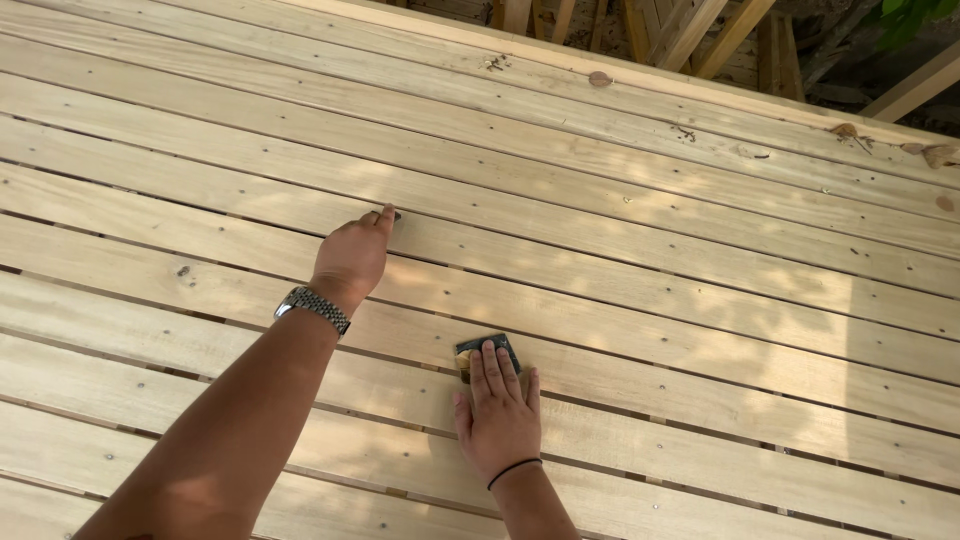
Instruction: The person sands the surface of a wooden slatted bench using a sanding block. They move the block back and forth along the slats, covering multiple areas of the bench surface.
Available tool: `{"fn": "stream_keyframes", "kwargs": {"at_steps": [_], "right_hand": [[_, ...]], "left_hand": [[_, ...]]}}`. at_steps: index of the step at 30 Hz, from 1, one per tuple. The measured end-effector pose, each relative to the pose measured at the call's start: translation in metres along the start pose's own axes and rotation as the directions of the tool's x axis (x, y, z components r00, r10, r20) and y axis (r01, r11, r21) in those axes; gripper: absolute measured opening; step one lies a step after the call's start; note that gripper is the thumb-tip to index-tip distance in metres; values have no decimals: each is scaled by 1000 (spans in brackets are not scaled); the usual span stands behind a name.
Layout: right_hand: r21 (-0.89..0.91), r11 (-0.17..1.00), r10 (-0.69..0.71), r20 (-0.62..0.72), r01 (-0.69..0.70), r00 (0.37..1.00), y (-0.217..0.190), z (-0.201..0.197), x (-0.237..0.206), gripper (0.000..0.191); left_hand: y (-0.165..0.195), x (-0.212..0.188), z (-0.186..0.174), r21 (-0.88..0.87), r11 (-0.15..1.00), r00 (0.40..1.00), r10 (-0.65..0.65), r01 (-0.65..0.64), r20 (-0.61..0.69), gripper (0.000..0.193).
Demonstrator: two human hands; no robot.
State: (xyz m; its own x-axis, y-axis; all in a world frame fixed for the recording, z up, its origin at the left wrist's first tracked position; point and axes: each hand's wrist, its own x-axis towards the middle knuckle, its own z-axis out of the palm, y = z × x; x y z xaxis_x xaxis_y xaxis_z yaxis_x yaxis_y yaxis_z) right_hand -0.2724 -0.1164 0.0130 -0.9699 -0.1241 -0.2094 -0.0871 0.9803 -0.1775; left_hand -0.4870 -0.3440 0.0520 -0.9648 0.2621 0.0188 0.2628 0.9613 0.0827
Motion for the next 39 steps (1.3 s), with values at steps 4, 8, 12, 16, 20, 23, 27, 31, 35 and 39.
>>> {"fn": "stream_keyframes", "kwargs": {"at_steps": [4,8,12,16,20,23,27,31,35,39], "right_hand": [[-97,968,209,-201,-231,957,83,-12,-27,66],[-92,924,344,-229,-372,911,144,1,-52,71],[-137,886,397,-270,-443,877,145,4,-52,73],[-125,912,356,-233,-391,905,81,-6,-34,77],[-154,972,180,23,-175,983,35,0,-27,70],[-177,941,296,11,-289,955,100,-12,-42,69],[-144,774,610,-87,-616,787,200,-38,-66,69],[-129,864,468,-155,-487,870,137,-16,-41,71],[-157,959,254,103,-236,962,77,7,-25,73],[-161,860,481,-67,-485,874,175,-32,-59,68]], "left_hand": [[19,-92,2,-84,975,967,188,-204,-172,47],[75,-164,20,-223,944,966,216,-244,-143,51],[89,-178,19,-229,971,989,43,-74,-139,68],[109,-174,17,-228,969,992,67,-90,-109,77],[142,-173,27,-231,944,969,245,-234,20,70],[97,-172,27,-56,979,981,193,-194,-18,67],[32,-169,24,-56,998,999,-27,25,-31,74],[113,-165,36,-241,956,983,179,-168,26,70],[172,-158,29,-311,898,938,343,-312,50,62],[108,-154,6,-200,959,977,211,-202,25,58]]}}
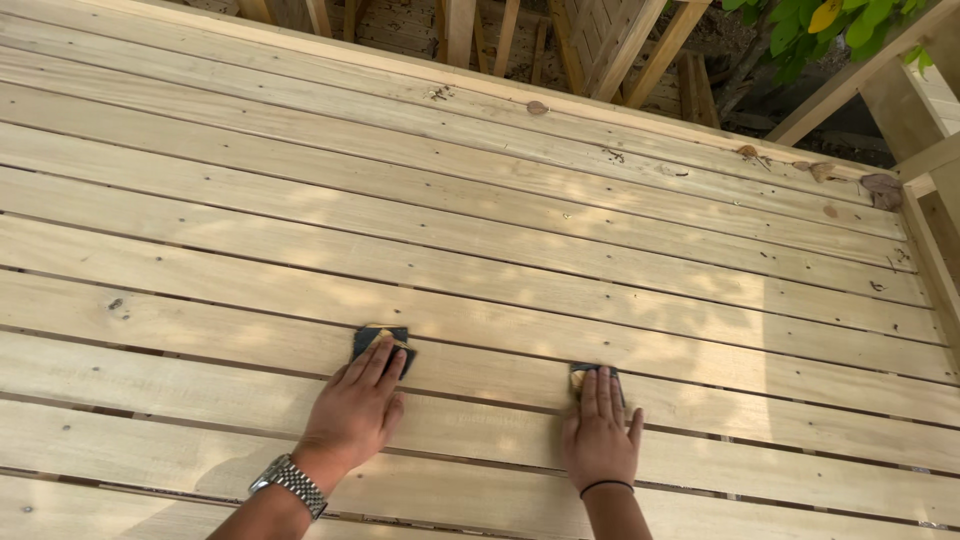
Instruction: The person sands the surface of a wooden slatted bench using a sanding block. They move the block back and forth along the slats, covering multiple areas of the bench surface.
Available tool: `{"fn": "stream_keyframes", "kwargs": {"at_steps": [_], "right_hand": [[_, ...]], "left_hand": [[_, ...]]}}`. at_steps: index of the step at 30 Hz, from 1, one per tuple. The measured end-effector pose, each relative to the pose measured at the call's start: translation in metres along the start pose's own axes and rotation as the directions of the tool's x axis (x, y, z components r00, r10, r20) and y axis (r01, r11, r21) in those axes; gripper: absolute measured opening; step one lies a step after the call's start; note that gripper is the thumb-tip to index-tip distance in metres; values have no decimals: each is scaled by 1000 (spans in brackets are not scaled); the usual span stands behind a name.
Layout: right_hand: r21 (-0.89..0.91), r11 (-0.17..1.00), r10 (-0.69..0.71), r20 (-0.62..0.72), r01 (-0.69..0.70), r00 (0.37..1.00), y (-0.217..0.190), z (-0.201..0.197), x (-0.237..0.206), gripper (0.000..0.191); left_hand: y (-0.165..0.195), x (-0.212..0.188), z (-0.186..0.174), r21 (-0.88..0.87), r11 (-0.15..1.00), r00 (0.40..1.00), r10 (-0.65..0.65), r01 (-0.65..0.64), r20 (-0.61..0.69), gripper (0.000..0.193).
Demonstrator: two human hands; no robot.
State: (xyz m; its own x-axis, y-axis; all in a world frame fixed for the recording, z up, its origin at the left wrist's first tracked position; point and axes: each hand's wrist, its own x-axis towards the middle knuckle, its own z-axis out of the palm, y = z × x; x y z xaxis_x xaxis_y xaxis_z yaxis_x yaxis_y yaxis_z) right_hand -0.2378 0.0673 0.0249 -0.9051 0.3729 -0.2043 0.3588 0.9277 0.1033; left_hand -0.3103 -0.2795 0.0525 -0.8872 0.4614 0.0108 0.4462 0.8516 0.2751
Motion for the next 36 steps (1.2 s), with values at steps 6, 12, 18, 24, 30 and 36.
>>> {"fn": "stream_keyframes", "kwargs": {"at_steps": [6,12,18,24,30,36], "right_hand": [[56,970,239,-35,-237,970,22,-15,15,69],[109,973,-216,125,203,968,-63,13,1,69],[74,950,299,55,-303,953,105,-11,24,65],[76,997,-31,-51,35,998,-10,29,-13,68],[24,999,-24,-35,25,999,73,25,-19,69],[103,932,345,41,-347,938,194,7,-3,67]], "left_hand": [[26,7,-7,27,994,978,-111,108,175,65],[82,39,24,-51,981,973,190,-185,130,55],[16,12,15,104,995,994,-3,-8,106,64],[133,29,51,-85,993,982,99,-85,164,62],[101,4,43,84,996,994,5,-14,112,61],[60,-14,16,306,897,920,-370,318,127,62]]}}
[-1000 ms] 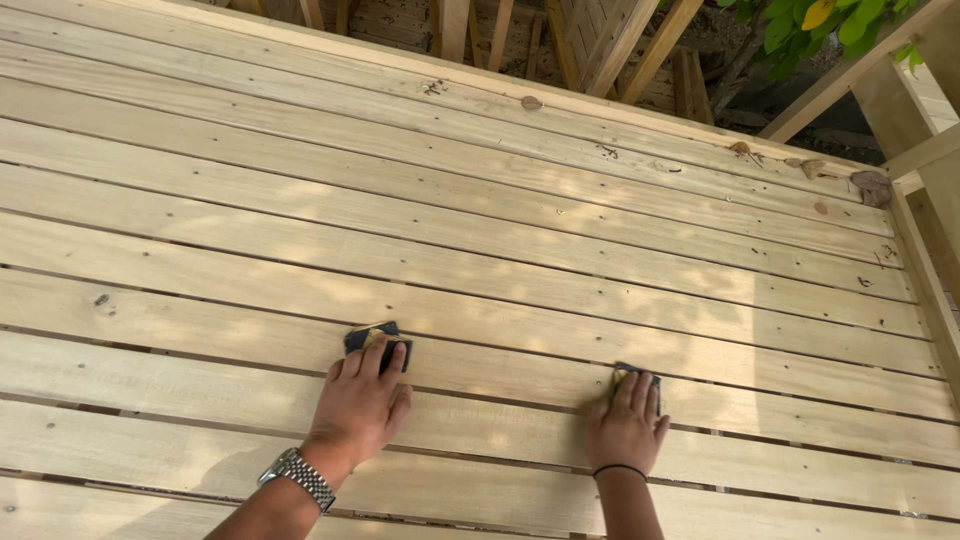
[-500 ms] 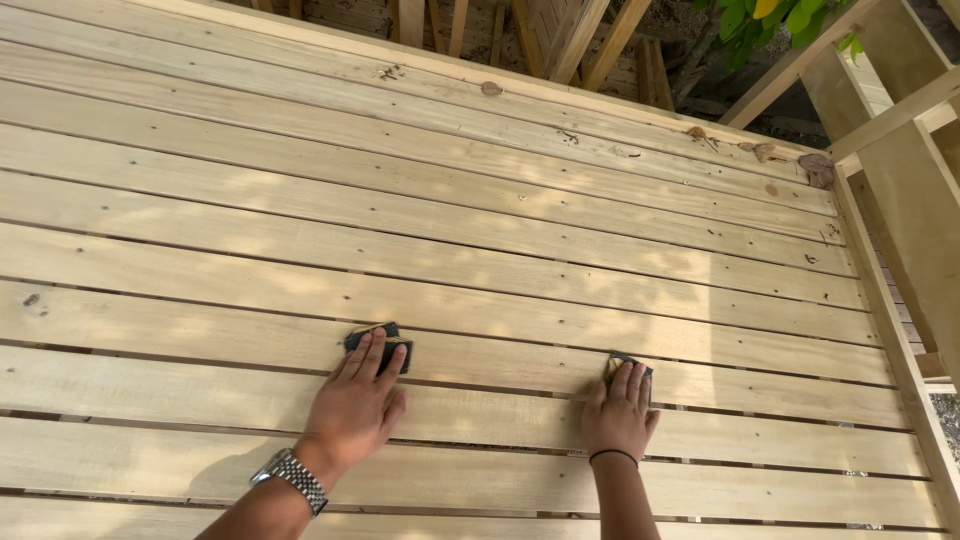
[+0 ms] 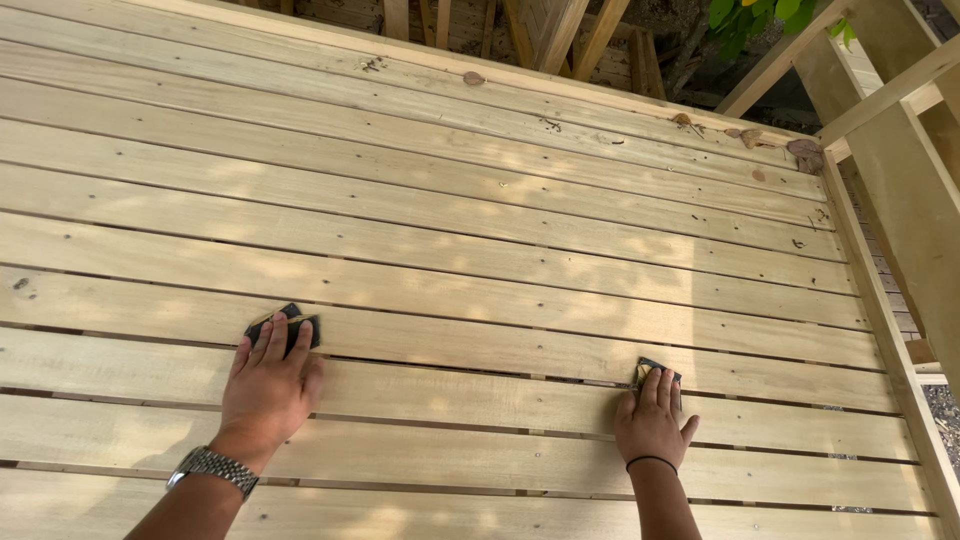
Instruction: The person sands the surface of a wooden slatted bench using a sanding block. They move the block back and forth along the slats, covering multiple areas of the bench surface.
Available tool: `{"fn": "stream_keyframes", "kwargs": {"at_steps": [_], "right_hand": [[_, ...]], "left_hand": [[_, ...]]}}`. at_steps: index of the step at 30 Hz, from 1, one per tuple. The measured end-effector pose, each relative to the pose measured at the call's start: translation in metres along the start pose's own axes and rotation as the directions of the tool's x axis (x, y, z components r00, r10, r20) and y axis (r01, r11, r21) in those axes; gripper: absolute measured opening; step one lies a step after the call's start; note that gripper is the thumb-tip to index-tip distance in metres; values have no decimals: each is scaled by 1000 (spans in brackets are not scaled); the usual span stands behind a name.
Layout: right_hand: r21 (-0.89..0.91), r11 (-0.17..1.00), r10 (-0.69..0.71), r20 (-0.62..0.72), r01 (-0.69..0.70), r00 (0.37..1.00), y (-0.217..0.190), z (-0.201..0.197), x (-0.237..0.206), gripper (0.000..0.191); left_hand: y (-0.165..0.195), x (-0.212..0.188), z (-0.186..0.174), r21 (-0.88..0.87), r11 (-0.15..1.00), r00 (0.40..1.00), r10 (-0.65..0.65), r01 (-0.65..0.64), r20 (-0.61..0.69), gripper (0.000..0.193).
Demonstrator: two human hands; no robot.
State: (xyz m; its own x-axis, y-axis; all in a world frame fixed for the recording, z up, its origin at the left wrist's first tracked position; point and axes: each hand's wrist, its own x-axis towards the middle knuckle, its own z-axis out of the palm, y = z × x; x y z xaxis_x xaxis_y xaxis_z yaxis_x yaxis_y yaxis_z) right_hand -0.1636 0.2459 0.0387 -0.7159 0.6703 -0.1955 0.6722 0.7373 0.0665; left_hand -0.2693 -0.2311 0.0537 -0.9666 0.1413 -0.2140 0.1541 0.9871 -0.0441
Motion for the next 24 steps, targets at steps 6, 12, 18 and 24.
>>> {"fn": "stream_keyframes", "kwargs": {"at_steps": [6,12,18,24], "right_hand": [[-66,888,-436,195,455,878,-115,29,-86,71],[-121,957,-255,77,263,964,4,-16,-16,66],[-20,957,-290,17,290,957,-11,-18,-17,67],[-44,858,-489,238,513,839,-12,8,-9,65]], "left_hand": [[157,-25,3,-237,866,898,415,-439,-149,59],[123,-20,-4,-148,951,962,273,-271,-3,63],[204,-20,0,-166,919,929,329,-356,-169,60],[271,-19,2,-163,875,884,425,-456,-196,57]]}}
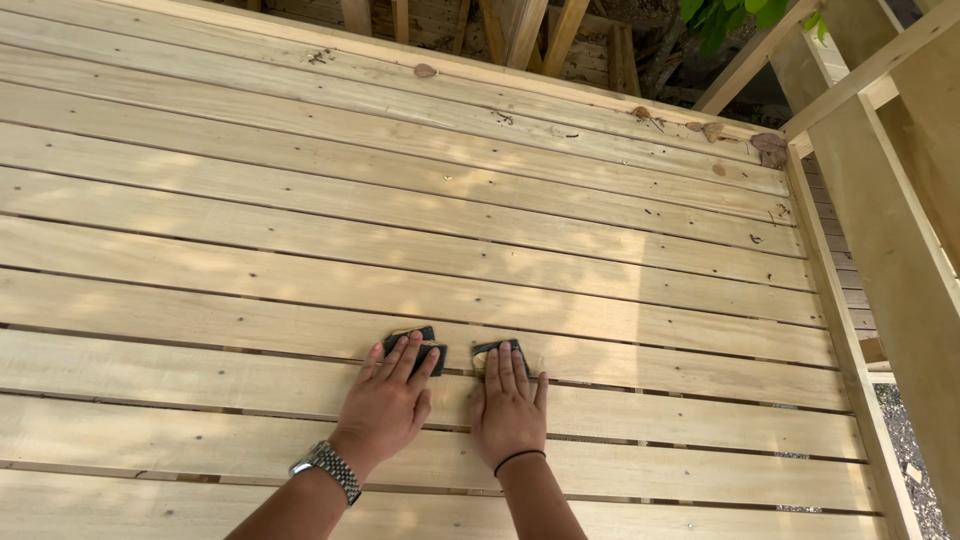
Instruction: The person sands the surface of a wooden slatted bench using a sanding block. They move the block back and forth along the slats, covering multiple areas of the bench surface.
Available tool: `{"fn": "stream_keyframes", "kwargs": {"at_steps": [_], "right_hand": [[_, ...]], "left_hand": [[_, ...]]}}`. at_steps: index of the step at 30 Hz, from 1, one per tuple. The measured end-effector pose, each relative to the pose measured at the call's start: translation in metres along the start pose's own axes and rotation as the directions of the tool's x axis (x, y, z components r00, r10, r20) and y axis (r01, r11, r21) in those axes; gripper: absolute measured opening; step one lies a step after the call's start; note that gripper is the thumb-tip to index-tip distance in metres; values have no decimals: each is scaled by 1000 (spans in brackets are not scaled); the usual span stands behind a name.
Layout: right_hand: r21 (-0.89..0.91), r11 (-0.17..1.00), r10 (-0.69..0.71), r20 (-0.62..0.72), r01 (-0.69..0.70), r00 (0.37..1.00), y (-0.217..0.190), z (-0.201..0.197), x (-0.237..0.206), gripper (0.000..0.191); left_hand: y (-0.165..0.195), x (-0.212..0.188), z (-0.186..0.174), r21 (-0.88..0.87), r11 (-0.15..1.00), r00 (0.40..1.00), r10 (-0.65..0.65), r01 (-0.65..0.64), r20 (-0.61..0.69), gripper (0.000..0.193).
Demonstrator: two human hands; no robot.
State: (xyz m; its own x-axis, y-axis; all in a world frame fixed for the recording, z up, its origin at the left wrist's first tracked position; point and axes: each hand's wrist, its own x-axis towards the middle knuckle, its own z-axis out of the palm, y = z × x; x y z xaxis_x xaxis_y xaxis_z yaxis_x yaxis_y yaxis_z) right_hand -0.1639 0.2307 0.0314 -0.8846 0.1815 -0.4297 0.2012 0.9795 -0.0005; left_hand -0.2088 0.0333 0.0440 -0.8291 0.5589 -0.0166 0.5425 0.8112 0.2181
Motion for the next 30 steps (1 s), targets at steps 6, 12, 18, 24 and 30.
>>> {"fn": "stream_keyframes", "kwargs": {"at_steps": [6,12,18,24,30], "right_hand": [[33,928,372,-178,-372,911,201,-16,18,67],[7,988,153,-135,-153,979,116,-43,8,70],[20,999,32,-11,-32,999,165,-15,19,71],[80,902,431,-221,-424,875,389,-15,21,69],[75,973,231,-211,-220,950,294,-21,14,70]], "left_hand": [[-59,3,-20,222,929,938,-326,295,117,60],[64,57,8,114,987,992,-120,117,27,64],[118,80,6,163,987,987,-42,16,158,63],[77,74,1,276,914,915,-354,296,191,62],[208,126,40,82,996,993,-38,29,115,61]]}}
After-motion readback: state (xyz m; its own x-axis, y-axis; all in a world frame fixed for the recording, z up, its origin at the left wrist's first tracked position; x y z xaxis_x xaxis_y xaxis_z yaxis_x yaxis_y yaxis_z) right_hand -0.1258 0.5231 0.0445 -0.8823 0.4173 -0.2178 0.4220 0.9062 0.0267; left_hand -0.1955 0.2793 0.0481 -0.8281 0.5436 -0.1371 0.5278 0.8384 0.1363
